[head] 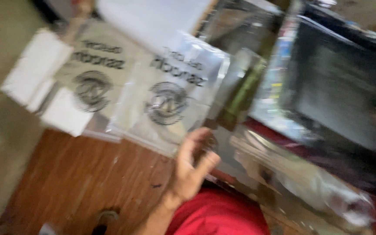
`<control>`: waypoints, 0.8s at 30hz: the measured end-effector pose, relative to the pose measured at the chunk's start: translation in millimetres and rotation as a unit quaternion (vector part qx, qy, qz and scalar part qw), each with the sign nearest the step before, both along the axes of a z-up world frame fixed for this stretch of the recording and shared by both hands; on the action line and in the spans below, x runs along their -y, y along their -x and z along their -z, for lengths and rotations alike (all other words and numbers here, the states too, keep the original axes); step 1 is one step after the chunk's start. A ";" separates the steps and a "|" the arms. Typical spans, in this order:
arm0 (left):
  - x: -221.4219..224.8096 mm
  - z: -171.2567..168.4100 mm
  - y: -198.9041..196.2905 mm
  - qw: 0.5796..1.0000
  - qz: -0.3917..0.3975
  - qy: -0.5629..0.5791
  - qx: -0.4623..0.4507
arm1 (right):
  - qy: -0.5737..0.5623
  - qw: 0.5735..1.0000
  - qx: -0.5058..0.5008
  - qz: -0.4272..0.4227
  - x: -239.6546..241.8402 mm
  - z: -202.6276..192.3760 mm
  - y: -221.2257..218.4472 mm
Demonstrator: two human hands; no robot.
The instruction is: Manual screen printing of a logo onto clear plastic bags using a screen frame and a squeegee.
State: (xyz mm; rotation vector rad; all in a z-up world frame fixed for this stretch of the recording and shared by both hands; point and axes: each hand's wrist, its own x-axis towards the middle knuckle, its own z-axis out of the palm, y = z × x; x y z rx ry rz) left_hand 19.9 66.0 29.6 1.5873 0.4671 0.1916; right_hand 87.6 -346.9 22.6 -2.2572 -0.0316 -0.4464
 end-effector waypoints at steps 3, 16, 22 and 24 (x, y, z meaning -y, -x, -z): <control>59.9 -13.1 2.2 0.937 0.241 0.246 -0.067 | 0.023 0.998 -0.001 0.056 -53.8 -55.8 23.3; 77.0 69.4 29.8 0.910 0.099 0.332 -0.230 | 0.434 0.896 -0.023 -0.092 -92.2 -5.3 17.9; 82.1 71.4 29.1 0.920 0.081 0.317 -0.216 | 0.447 0.891 -0.004 -0.074 -69.6 33.4 -70.5; 83.0 75.1 29.9 0.923 0.076 0.320 -0.201 | 0.442 0.894 -0.007 -0.070 -57.6 46.5 -119.3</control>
